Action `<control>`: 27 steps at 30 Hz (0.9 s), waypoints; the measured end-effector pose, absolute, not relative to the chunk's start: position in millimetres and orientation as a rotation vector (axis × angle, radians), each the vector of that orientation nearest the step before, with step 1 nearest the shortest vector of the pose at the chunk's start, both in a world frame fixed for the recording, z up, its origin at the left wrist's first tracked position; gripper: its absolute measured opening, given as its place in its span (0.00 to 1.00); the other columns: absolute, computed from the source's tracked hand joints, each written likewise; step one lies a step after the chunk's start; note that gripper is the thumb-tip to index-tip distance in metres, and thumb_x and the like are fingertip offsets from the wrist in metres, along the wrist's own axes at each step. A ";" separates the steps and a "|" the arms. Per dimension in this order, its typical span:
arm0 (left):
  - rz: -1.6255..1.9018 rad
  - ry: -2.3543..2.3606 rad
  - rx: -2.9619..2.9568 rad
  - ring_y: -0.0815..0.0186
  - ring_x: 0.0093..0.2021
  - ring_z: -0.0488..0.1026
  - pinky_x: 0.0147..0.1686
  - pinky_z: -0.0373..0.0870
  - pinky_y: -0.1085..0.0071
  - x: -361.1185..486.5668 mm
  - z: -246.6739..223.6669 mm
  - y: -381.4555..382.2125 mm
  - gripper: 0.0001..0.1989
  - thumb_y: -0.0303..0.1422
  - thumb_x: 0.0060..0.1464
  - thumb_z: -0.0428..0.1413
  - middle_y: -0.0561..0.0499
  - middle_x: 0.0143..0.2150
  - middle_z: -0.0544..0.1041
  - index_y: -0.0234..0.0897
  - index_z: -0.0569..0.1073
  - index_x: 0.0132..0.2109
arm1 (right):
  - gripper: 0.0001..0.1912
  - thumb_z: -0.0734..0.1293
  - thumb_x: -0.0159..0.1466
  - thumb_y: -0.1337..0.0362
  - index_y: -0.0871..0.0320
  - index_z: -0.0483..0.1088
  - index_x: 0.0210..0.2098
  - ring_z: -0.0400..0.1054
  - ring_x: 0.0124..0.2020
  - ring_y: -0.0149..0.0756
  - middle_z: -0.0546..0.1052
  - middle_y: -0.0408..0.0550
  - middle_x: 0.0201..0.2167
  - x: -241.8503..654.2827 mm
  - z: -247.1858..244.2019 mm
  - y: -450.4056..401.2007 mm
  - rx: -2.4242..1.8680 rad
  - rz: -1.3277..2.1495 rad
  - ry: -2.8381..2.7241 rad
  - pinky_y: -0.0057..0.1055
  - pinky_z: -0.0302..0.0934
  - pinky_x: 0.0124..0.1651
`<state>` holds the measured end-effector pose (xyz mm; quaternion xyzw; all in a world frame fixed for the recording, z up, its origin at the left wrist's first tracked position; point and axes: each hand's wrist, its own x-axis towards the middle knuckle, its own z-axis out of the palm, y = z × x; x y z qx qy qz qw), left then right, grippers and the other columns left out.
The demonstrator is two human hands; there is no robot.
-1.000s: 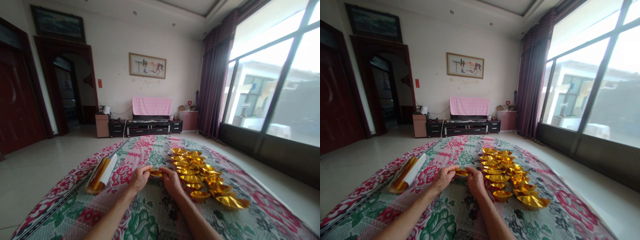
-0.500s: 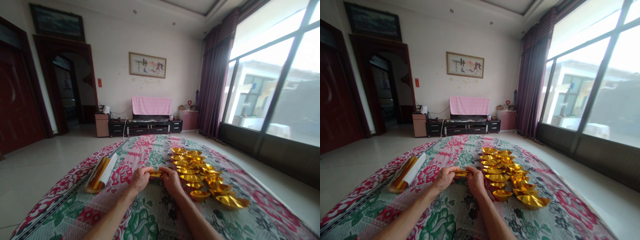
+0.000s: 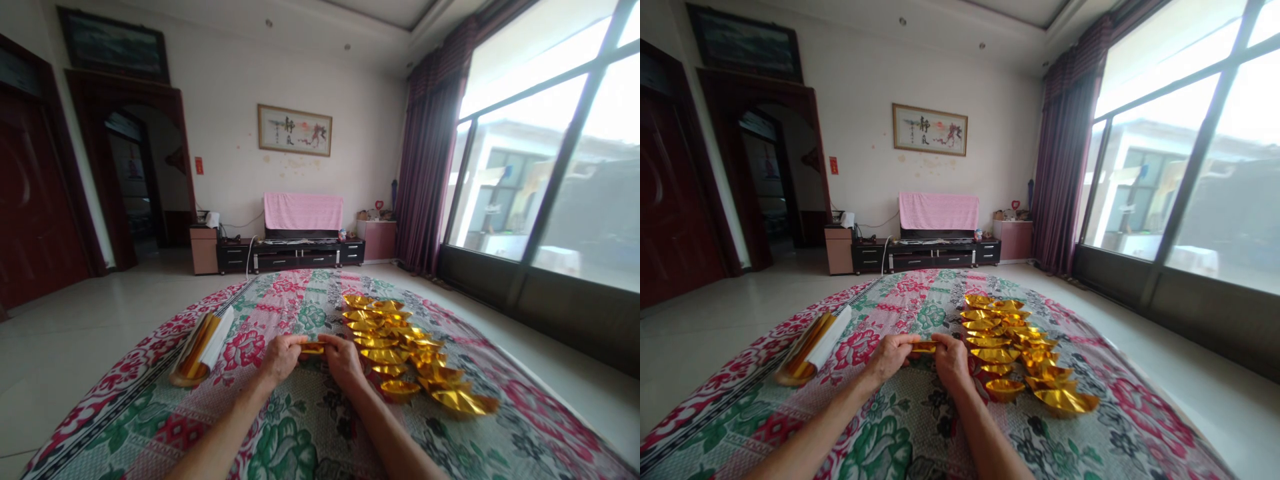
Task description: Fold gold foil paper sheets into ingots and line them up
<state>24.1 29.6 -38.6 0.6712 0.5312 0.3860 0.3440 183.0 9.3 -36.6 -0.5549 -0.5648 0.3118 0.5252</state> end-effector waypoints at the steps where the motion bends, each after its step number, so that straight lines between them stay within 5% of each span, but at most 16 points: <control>1: 0.997 1.382 1.735 0.68 0.29 0.76 0.28 0.71 0.75 24.3 -37.8 28.8 0.21 0.28 0.48 0.46 0.49 0.33 0.80 0.35 0.74 0.48 | 0.21 0.58 0.49 0.65 0.61 0.77 0.37 0.72 0.29 0.40 0.79 0.48 0.27 183.1 -36.4 9.2 -1.329 0.746 -1.361 0.32 0.66 0.34; 7: 1.020 1.381 1.732 0.67 0.35 0.76 0.31 0.72 0.75 26.6 -30.1 21.3 0.20 0.28 0.48 0.47 0.49 0.41 0.79 0.34 0.76 0.46 | 0.18 0.59 0.48 0.66 0.60 0.78 0.33 0.72 0.40 0.42 0.79 0.50 0.36 183.6 -34.3 7.9 -1.274 0.677 -1.389 0.33 0.65 0.44; 13: 1.039 1.350 1.611 0.68 0.33 0.76 0.29 0.72 0.75 28.5 -24.8 17.7 0.21 0.25 0.48 0.45 0.48 0.42 0.79 0.32 0.74 0.48 | 0.21 0.58 0.50 0.65 0.63 0.77 0.38 0.71 0.25 0.37 0.78 0.48 0.26 183.6 -36.3 8.7 -1.328 0.788 -1.378 0.30 0.65 0.29; 18: 1.005 1.384 1.554 0.69 0.26 0.74 0.26 0.71 0.75 30.1 -21.4 16.7 0.21 0.23 0.46 0.47 0.48 0.36 0.80 0.33 0.75 0.46 | 0.21 0.58 0.49 0.64 0.63 0.76 0.37 0.72 0.28 0.37 0.78 0.49 0.29 184.4 -39.6 11.8 -1.253 0.896 -1.302 0.30 0.66 0.31; 27: 1.086 1.389 1.408 0.67 0.30 0.75 0.26 0.69 0.77 35.0 -19.6 16.0 0.20 0.20 0.45 0.48 0.45 0.36 0.80 0.29 0.76 0.45 | 0.20 0.60 0.50 0.64 0.64 0.75 0.38 0.70 0.25 0.34 0.77 0.49 0.28 182.8 -39.2 13.7 -1.253 1.014 -1.212 0.28 0.66 0.30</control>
